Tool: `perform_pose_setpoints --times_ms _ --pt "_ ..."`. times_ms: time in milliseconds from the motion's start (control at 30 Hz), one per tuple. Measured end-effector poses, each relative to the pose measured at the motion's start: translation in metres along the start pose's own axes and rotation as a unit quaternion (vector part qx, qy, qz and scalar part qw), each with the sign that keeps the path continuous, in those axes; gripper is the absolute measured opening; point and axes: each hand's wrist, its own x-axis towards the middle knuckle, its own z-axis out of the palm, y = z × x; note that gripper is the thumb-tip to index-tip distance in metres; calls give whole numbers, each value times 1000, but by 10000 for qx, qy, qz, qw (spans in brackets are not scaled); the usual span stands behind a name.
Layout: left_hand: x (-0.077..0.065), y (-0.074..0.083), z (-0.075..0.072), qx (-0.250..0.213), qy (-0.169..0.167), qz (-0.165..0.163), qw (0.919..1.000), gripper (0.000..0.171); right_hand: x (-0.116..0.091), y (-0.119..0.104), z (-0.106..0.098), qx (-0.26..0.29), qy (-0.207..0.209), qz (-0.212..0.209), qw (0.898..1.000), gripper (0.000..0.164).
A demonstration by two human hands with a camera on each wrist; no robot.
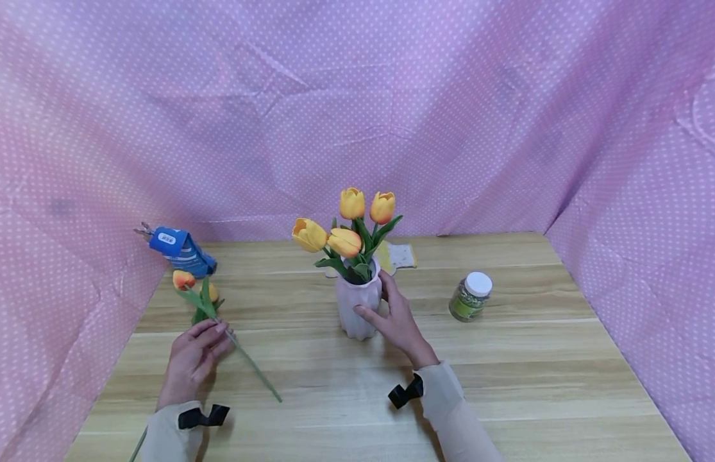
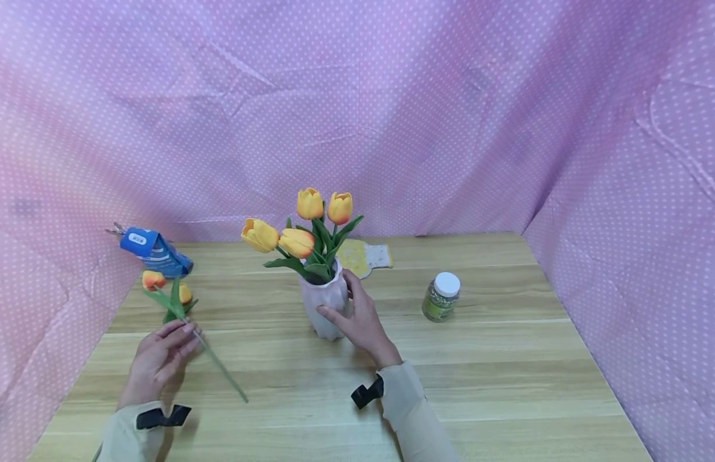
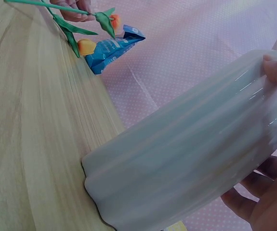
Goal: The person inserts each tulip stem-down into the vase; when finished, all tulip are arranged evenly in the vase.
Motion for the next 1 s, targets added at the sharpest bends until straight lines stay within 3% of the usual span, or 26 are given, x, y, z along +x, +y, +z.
perform_pose_setpoints --times_ms 167,300,1000 --pt "1 -8 1 -583 -278 446 9969 35 0 0 0 -22 7 10 10000 78" --pt "3 -12 2 -884 -436 622 9932 36 0 0 0 -17 2 23 10000 78" --pt "8 -21 10 -1677 -126 440 9848 27 2 0 0 13 -5 107 9999 77"
